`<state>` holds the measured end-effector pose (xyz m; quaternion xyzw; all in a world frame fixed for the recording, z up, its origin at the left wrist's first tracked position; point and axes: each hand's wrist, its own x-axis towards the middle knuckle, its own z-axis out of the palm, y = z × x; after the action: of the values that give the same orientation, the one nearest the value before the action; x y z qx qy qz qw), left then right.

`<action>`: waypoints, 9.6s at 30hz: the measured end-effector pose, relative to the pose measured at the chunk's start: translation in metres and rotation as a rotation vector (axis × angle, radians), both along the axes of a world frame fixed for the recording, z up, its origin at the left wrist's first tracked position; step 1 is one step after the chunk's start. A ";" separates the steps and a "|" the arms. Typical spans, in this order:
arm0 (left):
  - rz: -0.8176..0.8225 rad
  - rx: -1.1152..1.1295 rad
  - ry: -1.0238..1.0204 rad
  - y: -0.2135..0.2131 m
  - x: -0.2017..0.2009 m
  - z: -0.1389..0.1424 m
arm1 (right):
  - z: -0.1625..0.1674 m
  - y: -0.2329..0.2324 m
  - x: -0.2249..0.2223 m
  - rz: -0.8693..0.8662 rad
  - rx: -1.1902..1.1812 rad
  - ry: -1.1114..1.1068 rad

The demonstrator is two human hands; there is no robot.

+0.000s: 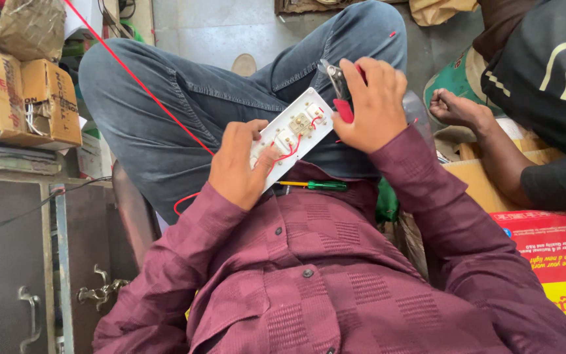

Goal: The person assembles a white electrical switchboard by connecting red wires to multiple switch terminals. They use a screwdriver to tighten the connections and pliers to cut the wires, working on the board resting on their lap.

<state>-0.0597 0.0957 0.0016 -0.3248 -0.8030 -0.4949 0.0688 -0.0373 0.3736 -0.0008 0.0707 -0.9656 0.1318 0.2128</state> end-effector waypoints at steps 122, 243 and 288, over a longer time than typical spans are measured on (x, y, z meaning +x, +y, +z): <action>-0.008 -0.293 0.242 -0.057 -0.005 0.014 | 0.010 -0.100 -0.013 0.520 -0.484 -0.132; 0.030 -0.394 0.327 0.002 0.006 -0.026 | -0.014 -0.053 -0.002 0.503 -0.080 -0.110; 0.094 -0.343 0.233 0.016 0.002 -0.029 | -0.003 -0.052 0.021 0.374 -0.250 -0.165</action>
<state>-0.0581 0.1112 -0.0270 -0.3491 -0.8763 -0.3064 0.1277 -0.0161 0.3219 -0.0036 0.2102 -0.9261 0.2927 0.1120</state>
